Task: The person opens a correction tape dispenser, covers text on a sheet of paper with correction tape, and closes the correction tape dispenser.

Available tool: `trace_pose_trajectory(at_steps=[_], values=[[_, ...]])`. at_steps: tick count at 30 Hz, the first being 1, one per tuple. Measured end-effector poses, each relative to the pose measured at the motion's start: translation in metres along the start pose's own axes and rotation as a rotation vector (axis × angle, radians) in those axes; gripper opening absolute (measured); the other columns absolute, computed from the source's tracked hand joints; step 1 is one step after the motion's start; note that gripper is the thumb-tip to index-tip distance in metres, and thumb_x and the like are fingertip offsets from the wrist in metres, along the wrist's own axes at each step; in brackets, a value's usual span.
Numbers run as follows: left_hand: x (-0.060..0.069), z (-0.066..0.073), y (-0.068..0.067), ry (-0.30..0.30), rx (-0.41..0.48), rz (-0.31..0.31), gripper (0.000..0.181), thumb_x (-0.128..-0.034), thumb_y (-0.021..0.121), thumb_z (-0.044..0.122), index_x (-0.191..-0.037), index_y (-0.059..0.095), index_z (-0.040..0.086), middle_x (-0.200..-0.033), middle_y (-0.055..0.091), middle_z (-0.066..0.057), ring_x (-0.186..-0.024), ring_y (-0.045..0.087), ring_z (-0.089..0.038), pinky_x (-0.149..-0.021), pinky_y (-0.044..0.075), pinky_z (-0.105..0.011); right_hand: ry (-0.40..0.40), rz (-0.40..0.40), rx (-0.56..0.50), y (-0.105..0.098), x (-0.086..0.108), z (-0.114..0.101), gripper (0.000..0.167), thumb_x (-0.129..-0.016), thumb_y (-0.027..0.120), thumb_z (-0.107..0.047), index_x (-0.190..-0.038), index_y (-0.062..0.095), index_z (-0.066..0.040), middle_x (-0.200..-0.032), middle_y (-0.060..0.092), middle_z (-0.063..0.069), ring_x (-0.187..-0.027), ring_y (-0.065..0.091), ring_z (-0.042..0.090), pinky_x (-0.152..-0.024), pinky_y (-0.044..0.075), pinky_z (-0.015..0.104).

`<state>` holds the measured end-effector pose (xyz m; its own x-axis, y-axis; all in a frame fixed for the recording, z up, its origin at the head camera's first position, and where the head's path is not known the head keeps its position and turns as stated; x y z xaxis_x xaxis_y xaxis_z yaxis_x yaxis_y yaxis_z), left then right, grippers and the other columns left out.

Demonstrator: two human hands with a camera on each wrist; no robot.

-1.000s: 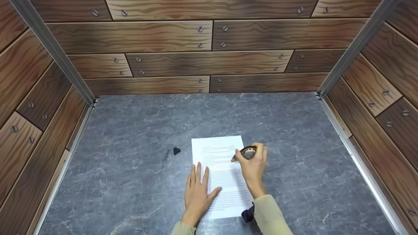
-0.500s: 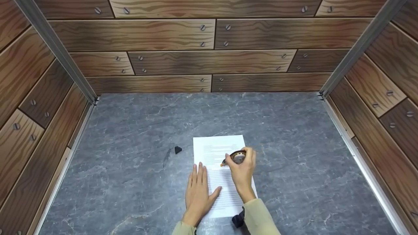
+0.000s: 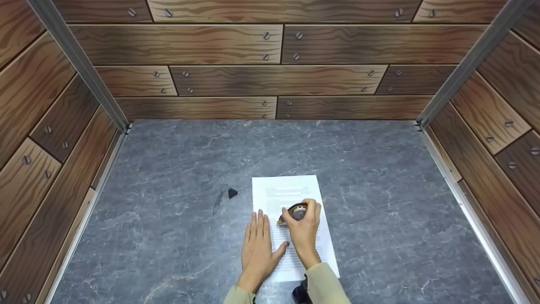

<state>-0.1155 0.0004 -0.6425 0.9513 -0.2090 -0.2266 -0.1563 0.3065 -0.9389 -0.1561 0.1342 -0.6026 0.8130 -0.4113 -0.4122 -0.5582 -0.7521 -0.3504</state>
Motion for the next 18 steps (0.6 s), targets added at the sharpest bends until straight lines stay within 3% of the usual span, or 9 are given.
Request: trace_pose_trajectory(at_steps=[18], values=[[-0.0010,0.0002,-0.0004,-0.003,-0.011,-0.026,0.093,-0.0928,0.047,0.066,-0.153,0.031,-0.003,-0.162,0.021,-0.019,-0.150,0.014,-0.034,-0.121,0.014,-0.044,0.003,0.026,0.033,0.0063,0.0064,0.0051,0.048,-0.077,0.086,-0.015,-0.106,0.051,-0.001,-0.106,0.047,0.012,-0.095,0.059,0.027,-0.077,0.057,0.041]])
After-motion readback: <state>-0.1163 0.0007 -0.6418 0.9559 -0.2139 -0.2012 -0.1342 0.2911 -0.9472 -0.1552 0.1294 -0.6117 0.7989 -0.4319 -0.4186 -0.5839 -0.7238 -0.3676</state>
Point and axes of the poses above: each hand's wrist, its own x-axis away from the middle knuckle, its own y-axis out of the palm, z = x × y, the point moved 2 cm from there along -x, towards the middle knuckle
